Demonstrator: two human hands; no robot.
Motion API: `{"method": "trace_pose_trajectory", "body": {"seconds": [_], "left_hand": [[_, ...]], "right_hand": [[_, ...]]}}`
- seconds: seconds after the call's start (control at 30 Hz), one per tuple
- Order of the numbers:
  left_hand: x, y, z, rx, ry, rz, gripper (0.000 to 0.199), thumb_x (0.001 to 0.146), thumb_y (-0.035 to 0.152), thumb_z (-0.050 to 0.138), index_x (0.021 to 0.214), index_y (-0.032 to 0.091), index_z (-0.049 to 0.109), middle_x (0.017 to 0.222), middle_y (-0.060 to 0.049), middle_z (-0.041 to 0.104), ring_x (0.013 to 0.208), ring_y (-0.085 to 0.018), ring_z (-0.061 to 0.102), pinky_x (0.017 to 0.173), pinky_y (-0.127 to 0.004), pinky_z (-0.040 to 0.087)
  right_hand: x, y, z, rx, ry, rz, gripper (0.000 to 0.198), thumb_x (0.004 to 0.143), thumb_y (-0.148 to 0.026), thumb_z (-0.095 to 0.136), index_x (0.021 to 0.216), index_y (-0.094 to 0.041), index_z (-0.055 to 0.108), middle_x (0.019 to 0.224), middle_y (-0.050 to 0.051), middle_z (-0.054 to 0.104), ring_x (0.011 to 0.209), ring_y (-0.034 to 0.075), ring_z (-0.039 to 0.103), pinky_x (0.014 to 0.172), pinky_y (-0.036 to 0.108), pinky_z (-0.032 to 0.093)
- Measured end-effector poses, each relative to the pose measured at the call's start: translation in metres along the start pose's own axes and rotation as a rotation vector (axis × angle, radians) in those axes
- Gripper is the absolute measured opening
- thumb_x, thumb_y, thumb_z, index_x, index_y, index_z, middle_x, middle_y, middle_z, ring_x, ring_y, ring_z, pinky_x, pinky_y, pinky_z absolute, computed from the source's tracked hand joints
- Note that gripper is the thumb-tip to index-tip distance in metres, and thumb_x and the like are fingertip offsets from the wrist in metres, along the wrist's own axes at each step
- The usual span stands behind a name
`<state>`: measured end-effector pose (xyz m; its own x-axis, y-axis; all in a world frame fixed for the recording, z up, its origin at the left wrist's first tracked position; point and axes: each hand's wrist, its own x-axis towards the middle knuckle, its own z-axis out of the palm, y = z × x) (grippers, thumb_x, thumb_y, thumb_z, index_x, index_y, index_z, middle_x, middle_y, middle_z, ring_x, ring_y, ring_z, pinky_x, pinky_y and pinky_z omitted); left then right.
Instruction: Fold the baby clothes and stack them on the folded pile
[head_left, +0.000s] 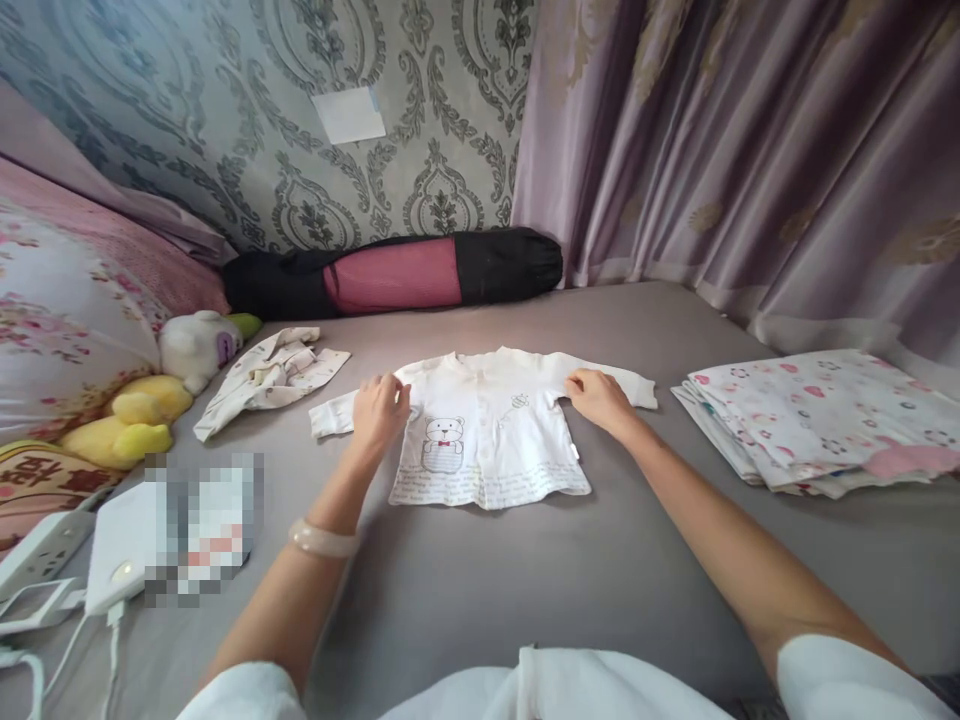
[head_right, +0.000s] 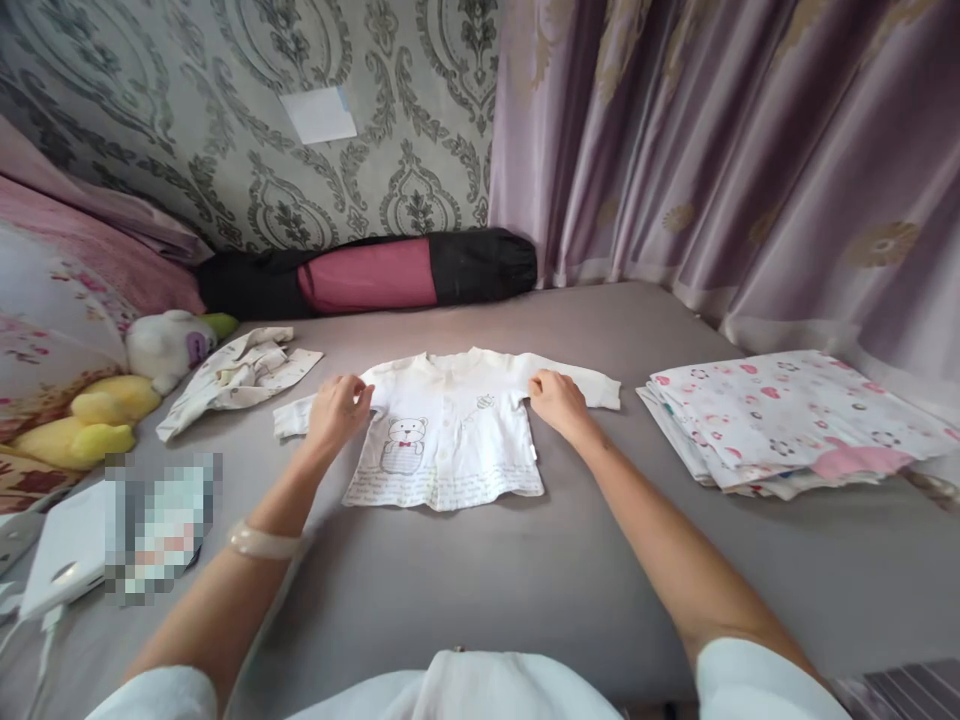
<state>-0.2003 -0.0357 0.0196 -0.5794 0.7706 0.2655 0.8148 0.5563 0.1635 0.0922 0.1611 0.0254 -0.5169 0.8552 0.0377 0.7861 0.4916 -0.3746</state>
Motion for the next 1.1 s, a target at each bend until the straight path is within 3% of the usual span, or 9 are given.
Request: {"method": "trace_pose_trajectory", "body": {"seconds": [0.1, 0.2, 0.37, 0.53, 0.63, 0.83, 1.0, 1.1], "left_hand": [[-0.034, -0.014, -0.004, -0.08, -0.15, -0.15, 0.023, 0.091, 0.036, 0.044, 0.087, 0.021, 0.061, 0.085, -0.008, 0.068, 0.085, -0.026, 0.061, 0.071, -0.033, 0.042], [-0.057, -0.012, -0.003, -0.136, -0.236, -0.232, 0.021, 0.089, 0.036, 0.049, 0.083, 0.021, 0.062, 0.085, -0.008, 0.07, 0.083, -0.025, 0.063, 0.068, -0.032, 0.041], [-0.075, 0.003, 0.0, -0.229, -0.225, -0.281, 0.023, 0.088, 0.039, 0.05, 0.082, 0.02, 0.063, 0.084, -0.008, 0.071, 0.08, -0.023, 0.064, 0.067, -0.031, 0.042], [-0.081, 0.001, -0.001, -0.375, -0.236, -0.36, 0.032, 0.085, 0.047, 0.051, 0.078, 0.019, 0.064, 0.075, -0.006, 0.068, 0.072, -0.021, 0.061, 0.062, -0.029, 0.041], [-0.085, -0.001, -0.004, -0.497, -0.234, -0.338, 0.037, 0.083, 0.052, 0.051, 0.082, 0.018, 0.063, 0.065, -0.002, 0.061, 0.064, -0.018, 0.057, 0.058, -0.027, 0.039], [-0.097, 0.003, -0.01, -0.502, -0.229, -0.144, 0.047, 0.09, 0.041, 0.044, 0.132, 0.02, 0.046, 0.062, 0.004, 0.055, 0.061, -0.016, 0.054, 0.062, -0.026, 0.039], [-0.096, 0.002, -0.015, -0.29, -0.295, -0.099, 0.033, 0.094, 0.036, 0.042, 0.118, 0.025, 0.061, 0.088, -0.006, 0.069, 0.082, -0.023, 0.063, 0.071, -0.03, 0.04], [-0.096, 0.0, -0.021, -0.229, -0.347, -0.087, 0.034, 0.096, 0.038, 0.04, 0.12, 0.026, 0.061, 0.091, -0.007, 0.069, 0.087, -0.025, 0.064, 0.072, -0.031, 0.042]], "right_hand": [[-0.028, 0.01, 0.005, 0.002, -0.094, 0.104, 0.026, 0.089, -0.037, 0.05, 0.084, -0.021, 0.07, 0.091, 0.007, 0.072, 0.087, 0.021, 0.063, 0.068, 0.025, 0.038], [-0.044, 0.001, 0.012, -0.018, -0.123, 0.154, 0.029, 0.087, -0.045, 0.05, 0.085, -0.022, 0.068, 0.094, 0.007, 0.072, 0.089, 0.023, 0.064, 0.066, 0.026, 0.038], [-0.06, -0.021, 0.019, -0.103, -0.143, 0.142, 0.027, 0.09, -0.043, 0.046, 0.095, -0.023, 0.063, 0.101, 0.01, 0.07, 0.093, 0.026, 0.064, 0.07, 0.031, 0.04], [-0.067, -0.028, 0.019, -0.112, -0.091, 0.159, 0.031, 0.096, -0.039, 0.037, 0.106, -0.019, 0.058, 0.098, 0.013, 0.069, 0.092, 0.028, 0.064, 0.069, 0.032, 0.039], [-0.072, -0.031, 0.017, -0.067, -0.074, 0.178, 0.036, 0.097, -0.039, 0.037, 0.12, -0.016, 0.051, 0.092, 0.012, 0.07, 0.09, 0.027, 0.065, 0.069, 0.031, 0.039], [-0.089, -0.036, 0.017, -0.121, -0.15, 0.047, 0.046, 0.097, -0.035, 0.035, 0.143, -0.027, 0.039, 0.106, 0.012, 0.07, 0.094, 0.029, 0.066, 0.071, 0.034, 0.04], [-0.09, -0.033, 0.022, -0.235, -0.158, -0.042, 0.041, 0.1, -0.03, 0.029, 0.136, -0.029, 0.049, 0.107, 0.01, 0.07, 0.094, 0.028, 0.066, 0.072, 0.035, 0.041], [-0.091, -0.029, 0.022, -0.281, -0.156, -0.072, 0.04, 0.1, -0.029, 0.03, 0.134, -0.027, 0.051, 0.099, 0.009, 0.07, 0.089, 0.026, 0.066, 0.069, 0.033, 0.041]]}}
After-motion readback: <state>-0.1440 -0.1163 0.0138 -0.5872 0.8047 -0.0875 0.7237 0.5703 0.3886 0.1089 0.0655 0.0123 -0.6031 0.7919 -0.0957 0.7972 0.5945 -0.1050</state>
